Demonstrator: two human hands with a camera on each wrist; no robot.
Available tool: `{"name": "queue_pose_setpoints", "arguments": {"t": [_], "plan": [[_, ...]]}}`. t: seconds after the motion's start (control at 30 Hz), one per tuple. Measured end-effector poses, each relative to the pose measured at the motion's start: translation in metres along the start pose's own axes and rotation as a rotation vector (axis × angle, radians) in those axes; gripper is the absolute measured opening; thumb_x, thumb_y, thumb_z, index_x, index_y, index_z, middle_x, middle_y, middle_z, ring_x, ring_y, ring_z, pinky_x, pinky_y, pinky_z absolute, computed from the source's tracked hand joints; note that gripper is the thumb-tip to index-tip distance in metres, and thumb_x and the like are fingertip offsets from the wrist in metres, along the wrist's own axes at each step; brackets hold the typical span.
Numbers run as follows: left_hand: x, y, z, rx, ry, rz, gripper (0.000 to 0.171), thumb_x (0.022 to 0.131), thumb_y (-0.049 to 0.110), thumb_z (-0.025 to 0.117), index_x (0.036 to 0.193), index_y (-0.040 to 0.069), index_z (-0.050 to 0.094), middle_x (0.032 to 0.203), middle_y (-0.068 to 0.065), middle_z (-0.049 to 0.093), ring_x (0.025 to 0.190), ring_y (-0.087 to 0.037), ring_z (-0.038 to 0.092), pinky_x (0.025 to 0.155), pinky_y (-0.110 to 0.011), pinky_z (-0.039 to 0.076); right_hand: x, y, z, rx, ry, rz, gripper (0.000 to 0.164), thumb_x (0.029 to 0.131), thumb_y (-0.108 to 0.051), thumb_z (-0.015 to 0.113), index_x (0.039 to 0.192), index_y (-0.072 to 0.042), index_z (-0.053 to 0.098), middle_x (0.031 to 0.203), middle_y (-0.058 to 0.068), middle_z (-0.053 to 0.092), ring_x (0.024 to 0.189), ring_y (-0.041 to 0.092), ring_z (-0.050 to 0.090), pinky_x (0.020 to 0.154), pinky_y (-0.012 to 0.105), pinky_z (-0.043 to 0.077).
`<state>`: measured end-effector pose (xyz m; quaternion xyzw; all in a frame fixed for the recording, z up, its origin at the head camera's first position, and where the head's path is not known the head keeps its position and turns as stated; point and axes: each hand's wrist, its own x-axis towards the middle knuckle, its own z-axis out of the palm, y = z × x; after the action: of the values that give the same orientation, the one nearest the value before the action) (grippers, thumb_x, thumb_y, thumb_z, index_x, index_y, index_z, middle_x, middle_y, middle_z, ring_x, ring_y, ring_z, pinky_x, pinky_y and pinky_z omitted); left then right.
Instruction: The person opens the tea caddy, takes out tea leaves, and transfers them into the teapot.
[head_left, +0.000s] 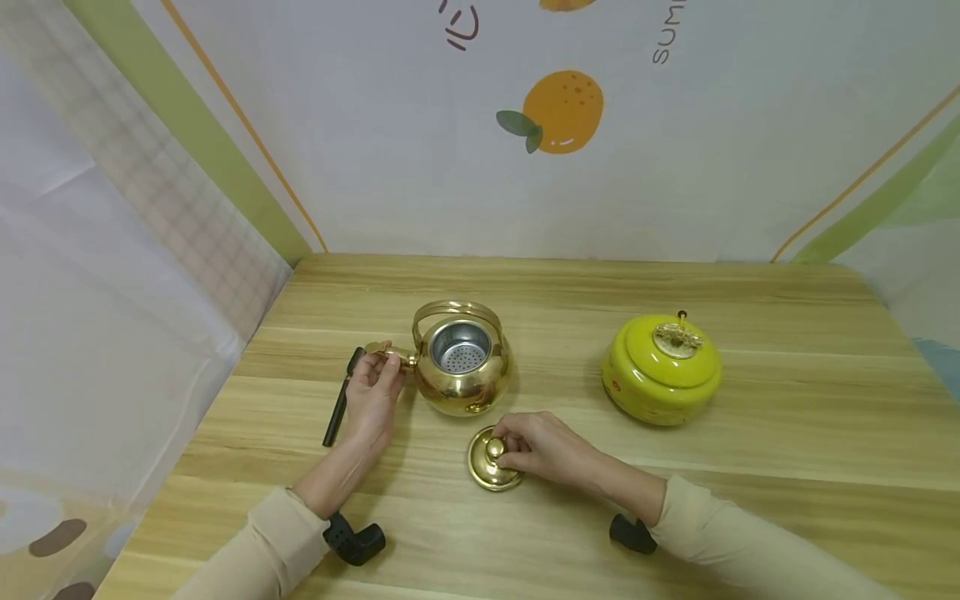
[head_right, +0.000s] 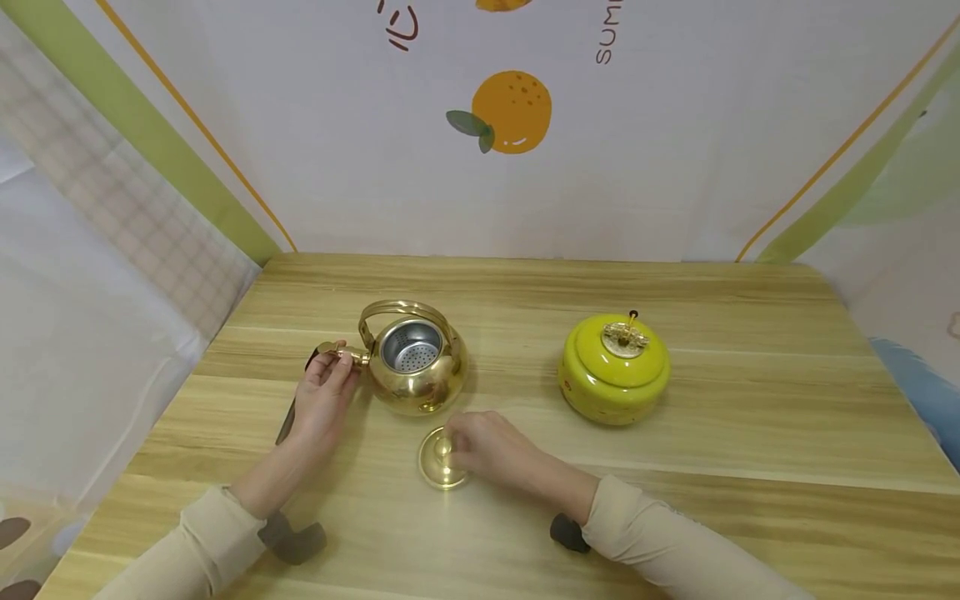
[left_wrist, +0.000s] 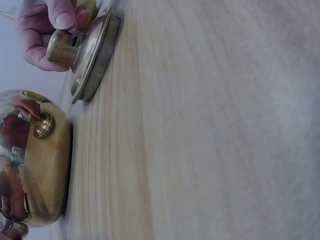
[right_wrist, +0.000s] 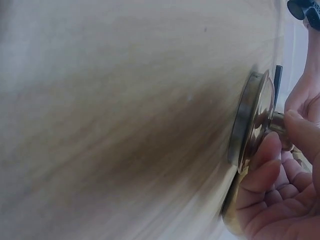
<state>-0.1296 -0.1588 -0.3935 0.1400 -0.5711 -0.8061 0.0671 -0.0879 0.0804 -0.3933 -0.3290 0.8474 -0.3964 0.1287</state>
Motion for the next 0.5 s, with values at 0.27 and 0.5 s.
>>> {"name": "queue_pose_setpoints", "arguments": {"t": [0.27, 0.5], "plan": [[-0.0022, 0.0005, -0.0013, 0.006, 0.005, -0.009, 0.022, 0.097, 0.007, 0.049, 0.119, 0.005, 0.046, 0.107, 0.002, 0.049, 0.095, -0.002, 0.052, 0.097, -0.017, 0.045, -0.001, 0.0005, 0.001, 0.028, -0.006, 0.004, 0.019, 0.08, -0.008, 0.073, 0.096, -0.002, 0.065, 0.066, -0.005, 0.057, 0.057, -0.004, 0.045, 0.054, 0.016, 0.046], [-0.0017, 0.0028, 0.0004, -0.024, 0.002, -0.011, 0.029, 0.097, 0.006, 0.048, 0.124, -0.001, 0.042, 0.102, 0.005, 0.05, 0.093, -0.001, 0.052, 0.095, -0.016, 0.046, -0.0035, -0.0001, -0.0049, 0.027, 0.011, 0.012, 0.025, 0.08, -0.011, 0.074, 0.101, -0.001, 0.066, 0.069, -0.005, 0.06, 0.059, -0.003, 0.048, 0.053, 0.016, 0.047]]}}
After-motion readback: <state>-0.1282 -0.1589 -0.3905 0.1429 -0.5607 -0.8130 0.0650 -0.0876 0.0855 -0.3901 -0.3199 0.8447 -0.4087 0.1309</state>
